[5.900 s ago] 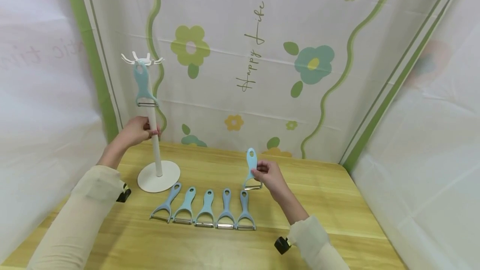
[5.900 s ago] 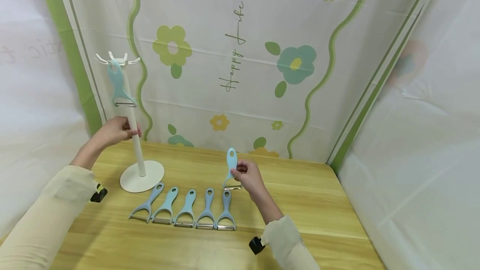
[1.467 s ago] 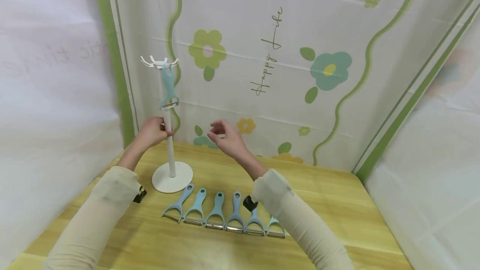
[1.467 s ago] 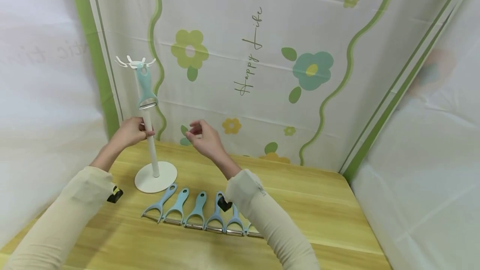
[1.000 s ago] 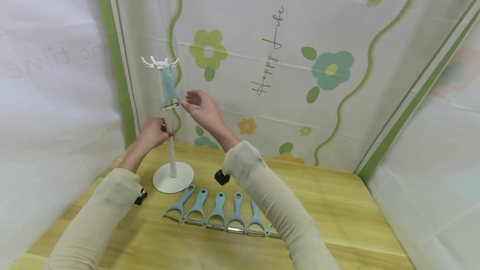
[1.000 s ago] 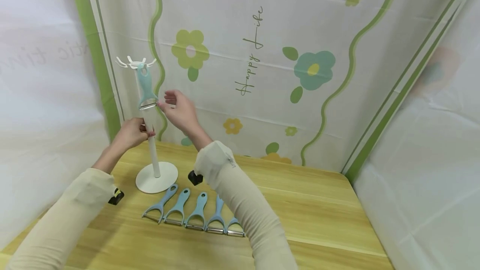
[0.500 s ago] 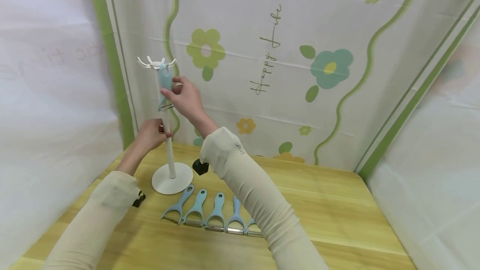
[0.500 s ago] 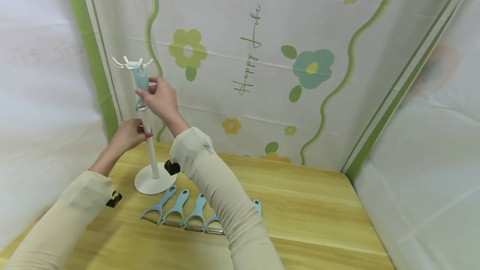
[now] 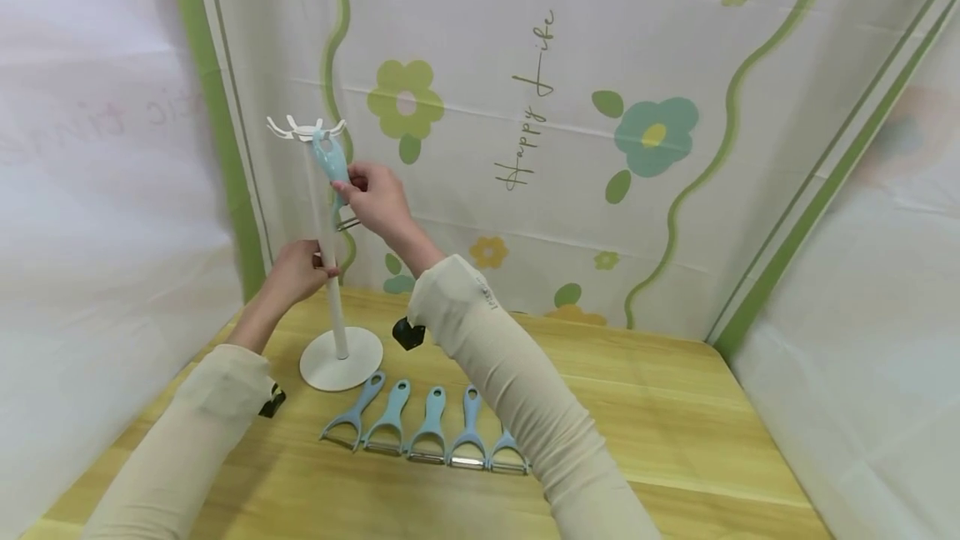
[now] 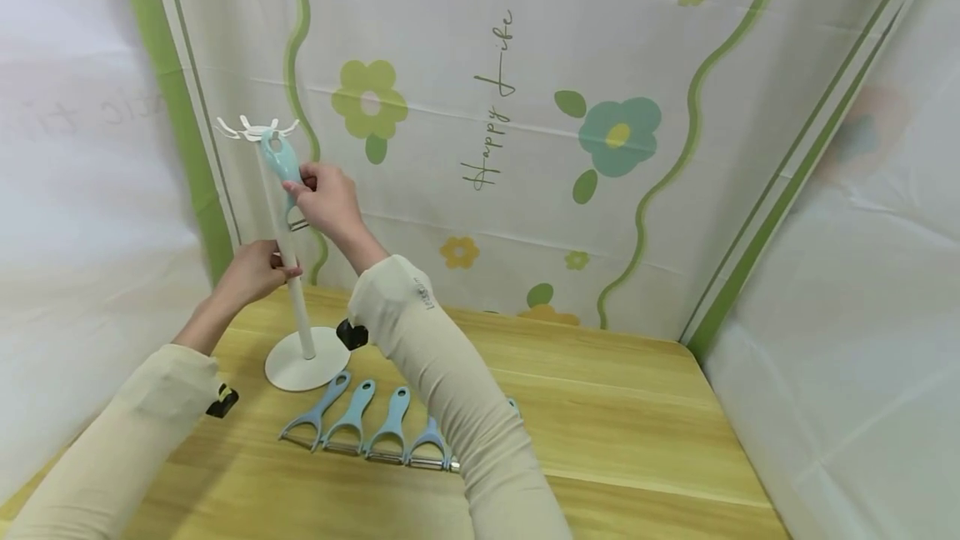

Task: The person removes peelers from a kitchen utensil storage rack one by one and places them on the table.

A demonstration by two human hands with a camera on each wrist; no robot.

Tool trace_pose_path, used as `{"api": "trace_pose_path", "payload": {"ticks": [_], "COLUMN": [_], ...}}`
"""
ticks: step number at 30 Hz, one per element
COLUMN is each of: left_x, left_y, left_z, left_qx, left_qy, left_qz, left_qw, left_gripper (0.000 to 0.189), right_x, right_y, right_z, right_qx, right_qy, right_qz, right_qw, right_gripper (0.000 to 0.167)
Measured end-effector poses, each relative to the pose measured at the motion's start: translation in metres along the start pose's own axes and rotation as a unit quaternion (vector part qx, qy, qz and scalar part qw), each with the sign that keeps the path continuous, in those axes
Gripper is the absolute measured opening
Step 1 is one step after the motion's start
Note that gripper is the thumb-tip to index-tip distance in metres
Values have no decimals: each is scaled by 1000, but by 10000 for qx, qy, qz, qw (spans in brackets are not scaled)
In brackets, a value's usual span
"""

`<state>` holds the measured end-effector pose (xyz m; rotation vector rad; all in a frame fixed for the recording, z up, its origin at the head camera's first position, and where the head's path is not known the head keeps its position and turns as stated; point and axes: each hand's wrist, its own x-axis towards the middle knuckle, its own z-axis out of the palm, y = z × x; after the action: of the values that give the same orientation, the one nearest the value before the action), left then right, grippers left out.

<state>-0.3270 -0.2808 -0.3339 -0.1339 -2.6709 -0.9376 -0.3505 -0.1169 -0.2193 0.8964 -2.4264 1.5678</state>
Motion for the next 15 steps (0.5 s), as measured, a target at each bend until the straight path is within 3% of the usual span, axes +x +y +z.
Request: {"api": "trace_pose_path", "payload": {"ticks": [7,15], "left_x": [-1,-1], "left_y": [-1,0], "left_z": [-1,-1], "left_qx": [13,80], "left_qy": [0,-29], "left_qz": [77,64], "left_qw": [10000,9999], "left_gripper": [24,25], "right_x": [-2,-1], "right_y": [-5,-14], "right_z": [-8,-18], "right_qx": [82,120], "right_qy": [-296,-234], "right_qz": [41,-95], "right_qw": [9995,9996], "right_gripper": [18,20]}}
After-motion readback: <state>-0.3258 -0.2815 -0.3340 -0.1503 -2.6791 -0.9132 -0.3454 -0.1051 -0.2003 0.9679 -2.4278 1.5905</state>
